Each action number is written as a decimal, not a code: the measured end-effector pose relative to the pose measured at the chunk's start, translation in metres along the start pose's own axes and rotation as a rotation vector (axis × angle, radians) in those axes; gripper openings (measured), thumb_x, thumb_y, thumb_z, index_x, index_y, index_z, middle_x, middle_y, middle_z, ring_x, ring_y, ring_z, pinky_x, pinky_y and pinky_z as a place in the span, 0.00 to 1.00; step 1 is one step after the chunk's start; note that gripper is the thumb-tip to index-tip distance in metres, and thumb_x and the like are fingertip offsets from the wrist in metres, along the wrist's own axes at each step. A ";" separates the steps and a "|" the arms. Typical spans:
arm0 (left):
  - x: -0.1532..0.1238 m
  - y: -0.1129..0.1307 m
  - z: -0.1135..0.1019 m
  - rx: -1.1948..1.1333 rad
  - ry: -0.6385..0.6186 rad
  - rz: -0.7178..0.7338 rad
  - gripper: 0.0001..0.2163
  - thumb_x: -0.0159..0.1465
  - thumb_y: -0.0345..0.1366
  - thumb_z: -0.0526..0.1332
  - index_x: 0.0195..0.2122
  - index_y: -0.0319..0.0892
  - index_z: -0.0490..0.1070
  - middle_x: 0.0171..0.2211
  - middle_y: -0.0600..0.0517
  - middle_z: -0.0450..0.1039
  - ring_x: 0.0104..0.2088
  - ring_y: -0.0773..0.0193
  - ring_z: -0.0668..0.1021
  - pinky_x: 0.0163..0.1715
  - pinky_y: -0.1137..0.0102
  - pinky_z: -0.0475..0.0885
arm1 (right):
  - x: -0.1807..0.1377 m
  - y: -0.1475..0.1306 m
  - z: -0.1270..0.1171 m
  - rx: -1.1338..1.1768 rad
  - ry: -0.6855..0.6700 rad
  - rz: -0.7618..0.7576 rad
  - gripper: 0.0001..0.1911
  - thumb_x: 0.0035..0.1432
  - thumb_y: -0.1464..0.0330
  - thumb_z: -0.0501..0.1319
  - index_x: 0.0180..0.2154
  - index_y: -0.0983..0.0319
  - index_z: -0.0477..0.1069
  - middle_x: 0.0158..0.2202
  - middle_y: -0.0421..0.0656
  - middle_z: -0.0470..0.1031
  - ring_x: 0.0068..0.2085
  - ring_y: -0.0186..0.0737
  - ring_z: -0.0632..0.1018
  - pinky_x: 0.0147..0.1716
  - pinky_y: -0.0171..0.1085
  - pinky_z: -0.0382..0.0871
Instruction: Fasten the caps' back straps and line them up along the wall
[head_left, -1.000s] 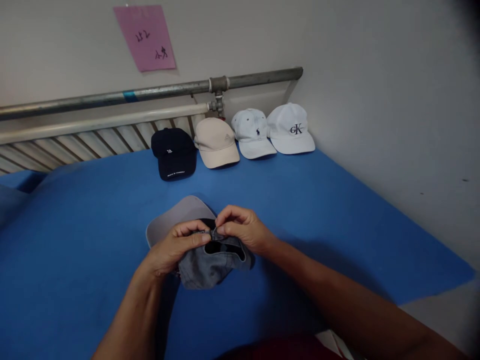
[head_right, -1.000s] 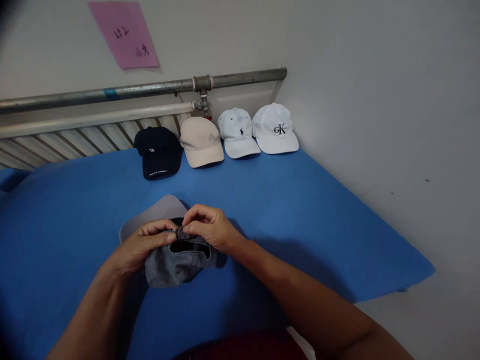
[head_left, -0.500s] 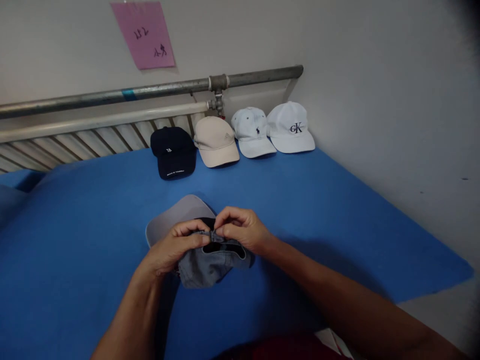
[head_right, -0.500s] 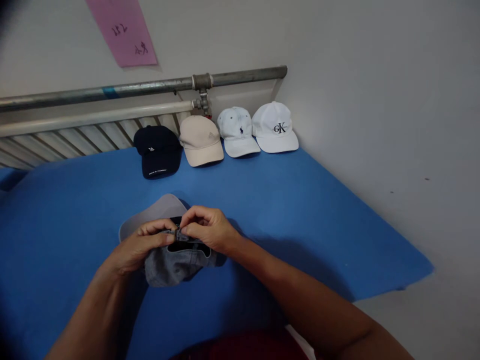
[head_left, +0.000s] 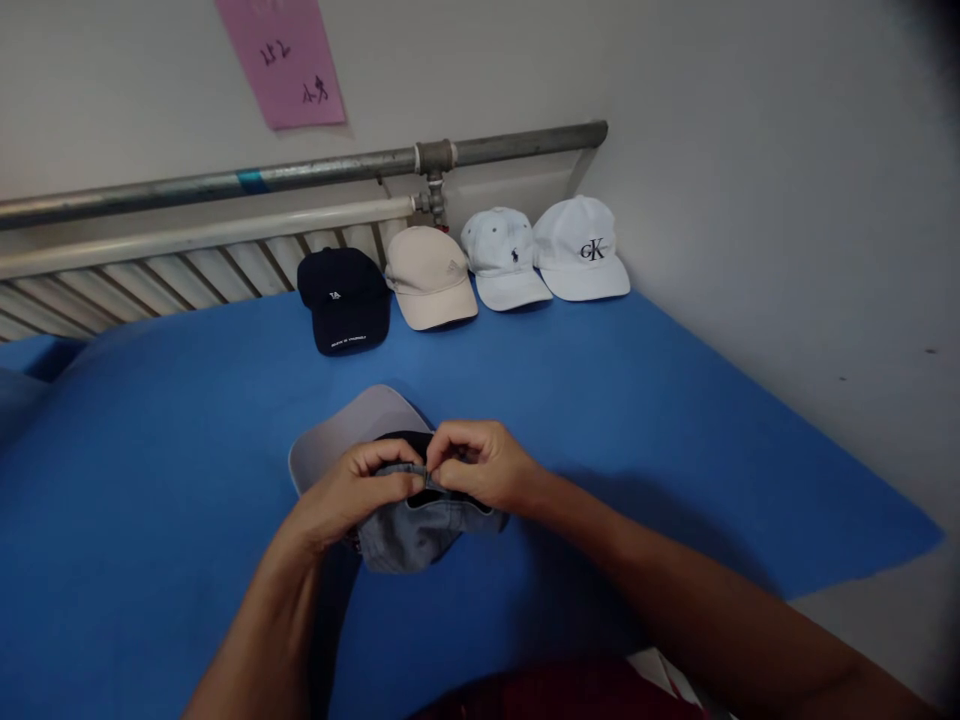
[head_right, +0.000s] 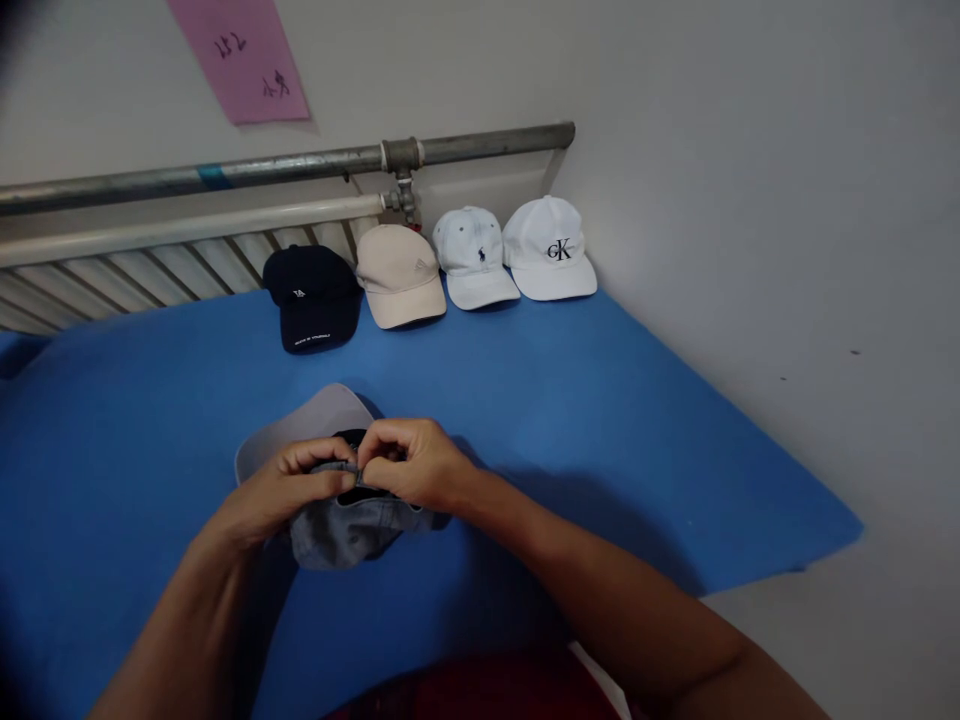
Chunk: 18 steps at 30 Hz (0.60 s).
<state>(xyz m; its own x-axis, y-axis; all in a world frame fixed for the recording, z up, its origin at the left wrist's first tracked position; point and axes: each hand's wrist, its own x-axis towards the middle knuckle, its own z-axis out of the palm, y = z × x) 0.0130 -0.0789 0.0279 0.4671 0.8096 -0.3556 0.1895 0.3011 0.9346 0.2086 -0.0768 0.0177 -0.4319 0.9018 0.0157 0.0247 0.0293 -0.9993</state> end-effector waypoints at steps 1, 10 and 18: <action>0.000 0.001 0.000 0.012 -0.003 0.002 0.04 0.56 0.36 0.66 0.30 0.41 0.75 0.24 0.57 0.67 0.24 0.73 0.66 0.25 0.77 0.61 | 0.000 0.000 0.000 -0.001 -0.005 0.013 0.03 0.44 0.74 0.59 0.26 0.62 0.71 0.21 0.35 0.67 0.24 0.29 0.66 0.24 0.30 0.59; -0.002 0.003 0.000 0.046 -0.018 0.009 0.06 0.55 0.37 0.67 0.32 0.42 0.76 0.26 0.56 0.69 0.26 0.71 0.69 0.27 0.75 0.64 | 0.002 -0.006 0.000 0.119 -0.023 0.121 0.05 0.41 0.74 0.61 0.25 0.61 0.67 0.20 0.32 0.63 0.23 0.26 0.63 0.22 0.29 0.56; -0.002 0.005 -0.001 0.091 -0.097 0.079 0.06 0.59 0.39 0.65 0.34 0.43 0.75 0.30 0.54 0.71 0.32 0.69 0.71 0.34 0.73 0.66 | 0.006 -0.003 -0.004 0.200 -0.065 0.160 0.06 0.39 0.75 0.62 0.24 0.62 0.67 0.20 0.32 0.67 0.24 0.27 0.67 0.25 0.30 0.60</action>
<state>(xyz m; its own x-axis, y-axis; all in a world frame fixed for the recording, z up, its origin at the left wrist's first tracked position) 0.0125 -0.0788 0.0335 0.5642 0.7751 -0.2845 0.2245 0.1876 0.9562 0.2094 -0.0702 0.0211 -0.4938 0.8584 -0.1391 -0.0787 -0.2034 -0.9759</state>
